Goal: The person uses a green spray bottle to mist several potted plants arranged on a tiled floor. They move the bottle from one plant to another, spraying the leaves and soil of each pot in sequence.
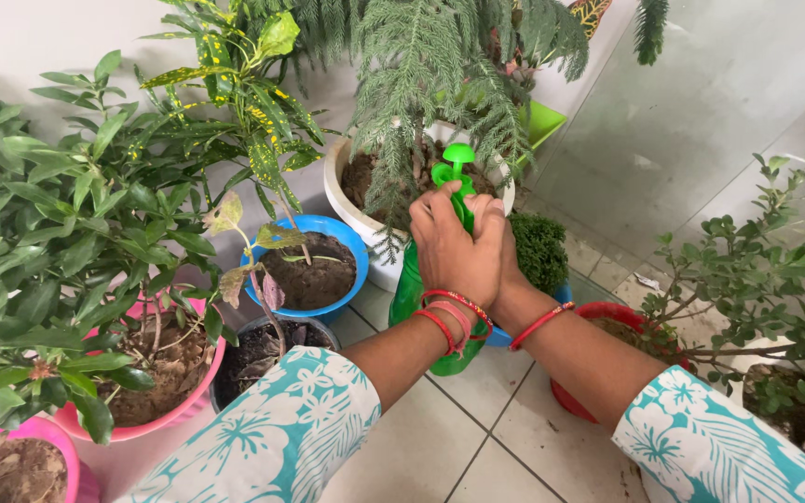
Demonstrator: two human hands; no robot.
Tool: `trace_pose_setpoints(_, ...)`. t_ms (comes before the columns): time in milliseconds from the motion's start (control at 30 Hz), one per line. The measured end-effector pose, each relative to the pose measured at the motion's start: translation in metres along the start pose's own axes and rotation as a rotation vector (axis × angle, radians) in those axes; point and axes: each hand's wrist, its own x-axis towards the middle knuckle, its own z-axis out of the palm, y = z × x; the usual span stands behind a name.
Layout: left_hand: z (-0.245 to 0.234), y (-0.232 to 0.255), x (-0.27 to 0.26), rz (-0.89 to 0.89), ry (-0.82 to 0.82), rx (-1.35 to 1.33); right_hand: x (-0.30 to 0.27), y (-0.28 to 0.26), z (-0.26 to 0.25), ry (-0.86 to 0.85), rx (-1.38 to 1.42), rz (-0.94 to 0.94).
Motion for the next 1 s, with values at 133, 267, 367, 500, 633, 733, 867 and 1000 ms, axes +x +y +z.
trace_pose_setpoints(133, 0.001, 0.013, 0.009, -0.203, -0.016, 0.030, 0.003, -0.005, 0.022, 0.134, 0.262, 0.165)
trace_pose_setpoints(267, 0.003, 0.019, 0.011, -0.264, -0.010, 0.031, 0.007, -0.007, 0.025, 0.080, 0.231, 0.138)
trace_pose_setpoints(367, 0.002, 0.014, 0.005, -0.152, -0.018, -0.046, 0.002, -0.003, 0.008, -0.010, -0.417, -0.162)
trace_pose_setpoints(500, 0.006, 0.011, 0.004, -0.015, 0.017, -0.061, -0.003, 0.001, -0.016, -0.064, -0.147, -0.055)
trace_pose_setpoints(633, 0.002, 0.009, 0.003, -0.030, -0.038, -0.044, -0.006, 0.004, -0.022, 0.035, -0.397, -0.082)
trace_pose_setpoints(733, -0.003, 0.010, 0.002, 0.014, -0.055, -0.052, -0.005, 0.005, -0.015, 0.037, -0.541, -0.155)
trace_pose_setpoints(867, -0.009, 0.010, 0.001, 0.002, -0.096, -0.044, -0.004, 0.009, 0.002, 0.119, -0.003, -0.073)
trace_pose_setpoints(1000, -0.008, 0.007, -0.002, 0.021, -0.041, -0.027, -0.007, 0.008, 0.015, 0.133, 0.167, -0.008)
